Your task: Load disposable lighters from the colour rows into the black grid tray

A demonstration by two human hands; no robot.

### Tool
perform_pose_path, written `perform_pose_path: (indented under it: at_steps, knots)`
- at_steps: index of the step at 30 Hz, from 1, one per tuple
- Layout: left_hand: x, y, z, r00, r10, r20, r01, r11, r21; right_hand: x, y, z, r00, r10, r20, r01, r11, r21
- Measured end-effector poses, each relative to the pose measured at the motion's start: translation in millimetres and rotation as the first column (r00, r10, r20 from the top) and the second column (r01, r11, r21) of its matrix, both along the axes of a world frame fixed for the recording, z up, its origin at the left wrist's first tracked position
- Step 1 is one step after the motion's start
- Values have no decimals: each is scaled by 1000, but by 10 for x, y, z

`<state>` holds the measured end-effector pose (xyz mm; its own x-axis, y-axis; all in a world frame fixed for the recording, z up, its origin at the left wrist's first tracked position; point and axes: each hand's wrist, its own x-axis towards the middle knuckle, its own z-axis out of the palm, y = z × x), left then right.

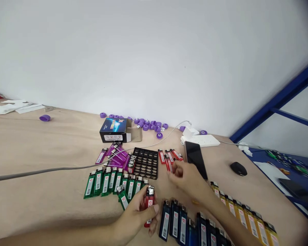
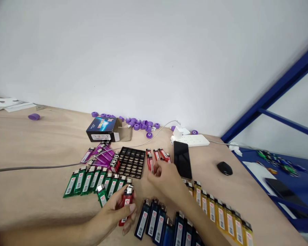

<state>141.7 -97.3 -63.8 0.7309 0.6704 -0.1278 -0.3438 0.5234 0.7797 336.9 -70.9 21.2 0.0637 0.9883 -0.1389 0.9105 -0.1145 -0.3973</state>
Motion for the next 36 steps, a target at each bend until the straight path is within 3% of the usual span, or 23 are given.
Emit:
perform_pose_path:
  at_steps: [2, 5, 8, 12, 17, 21, 26, 31, 36]
  knots:
    - [-23, 3, 31, 1000, -2, 17, 3, 999, -45, -139, -284, 33, 989, 63, -135, -71, 996, -58]
    - [-66, 9, 91, 998, -19, 56, 25, 994, -102, -337, -570, 19, 856, 46, -515, -167, 967, -190]
    - [-88, 11, 98, 993, -102, 55, 101, 995, 14, -471, -649, -64, 750, -41, -660, -213, 930, -300]
    - [-65, 1, 10, 994, -113, -9, 113, 990, 80, -508, -622, -127, 772, -12, -635, -211, 938, -274]
    - [-47, -1, 2, 993, -105, -53, 109, 990, 85, -333, -533, 9, 821, 120, -558, -236, 961, -141]
    - [-64, 15, 100, 982, -172, -78, 182, 974, 137, -260, -440, 12, 752, 137, -645, -221, 974, -51]
    - [-68, 29, 139, 975, -199, -96, 212, 965, 152, -297, -385, -48, 766, 141, -628, -198, 980, -23]
    - [-68, 36, 120, 975, -189, -121, 206, 966, 157, -225, -370, -52, 626, 155, -764, -300, 953, -52]
    - [-64, 27, 135, 976, -171, -137, 191, 969, 155, -256, -383, -84, 661, 157, -733, -260, 965, -29]
